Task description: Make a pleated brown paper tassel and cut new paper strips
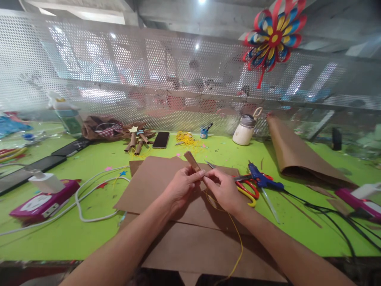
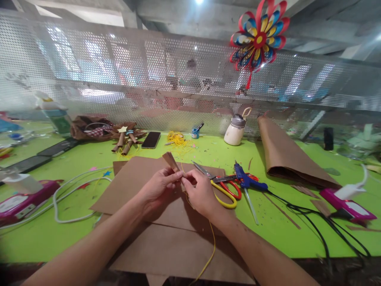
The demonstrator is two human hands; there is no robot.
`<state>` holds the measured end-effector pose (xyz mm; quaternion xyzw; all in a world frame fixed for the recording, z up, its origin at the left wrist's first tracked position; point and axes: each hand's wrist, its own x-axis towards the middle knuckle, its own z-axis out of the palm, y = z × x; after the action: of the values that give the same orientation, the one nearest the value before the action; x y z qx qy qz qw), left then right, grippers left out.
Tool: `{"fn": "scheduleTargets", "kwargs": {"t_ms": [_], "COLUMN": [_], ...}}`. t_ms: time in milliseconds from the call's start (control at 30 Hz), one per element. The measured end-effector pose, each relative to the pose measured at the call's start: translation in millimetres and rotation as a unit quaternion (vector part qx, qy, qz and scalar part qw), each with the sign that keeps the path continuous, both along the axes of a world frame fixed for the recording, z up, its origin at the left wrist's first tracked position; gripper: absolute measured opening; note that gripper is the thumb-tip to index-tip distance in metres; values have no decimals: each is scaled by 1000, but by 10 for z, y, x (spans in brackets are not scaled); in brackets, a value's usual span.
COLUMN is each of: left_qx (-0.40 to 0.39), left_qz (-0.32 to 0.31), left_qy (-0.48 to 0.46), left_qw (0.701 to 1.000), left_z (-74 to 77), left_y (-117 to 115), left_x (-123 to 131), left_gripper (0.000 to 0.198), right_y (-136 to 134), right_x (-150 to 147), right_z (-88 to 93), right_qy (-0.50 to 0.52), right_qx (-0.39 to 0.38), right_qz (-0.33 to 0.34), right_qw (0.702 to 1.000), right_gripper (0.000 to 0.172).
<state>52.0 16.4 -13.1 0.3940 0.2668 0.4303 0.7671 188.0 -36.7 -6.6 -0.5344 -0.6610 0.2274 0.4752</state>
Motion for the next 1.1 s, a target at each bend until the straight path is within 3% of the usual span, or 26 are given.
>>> {"fn": "scheduleTargets", "kwargs": {"t_ms": [100,267,367,600,867,1100], "left_qx": [3,8,2,11,-2,40], "left_qz": [9,-7,20,90,57,113], "left_qy": [-1,1,0,1,-31,-4], "left_qw": [1000,1000,1000,996,998,993], "left_z": [-7,91,118,52,76,48], "left_y": [16,-24,-18,23,13,24], "left_x": [-8,-42,-52,-21,-54,-18], "left_gripper": [28,31,28,25,23,27], "right_y": [0,-21,-28,-31,-52,-63], "right_x": [0,25,32,9,-14,-48], "right_z": [-19,-5,-1,-19,-20,-31], "right_qy": [46,59,60,57,58,92], "right_qx": [-21,-33,-36,-33,-27,-48], "right_qz": [26,8,3,10,4,40], "right_qw": [998,998,998,998,998,994], "right_gripper": [24,24,22,18,17,30]}}
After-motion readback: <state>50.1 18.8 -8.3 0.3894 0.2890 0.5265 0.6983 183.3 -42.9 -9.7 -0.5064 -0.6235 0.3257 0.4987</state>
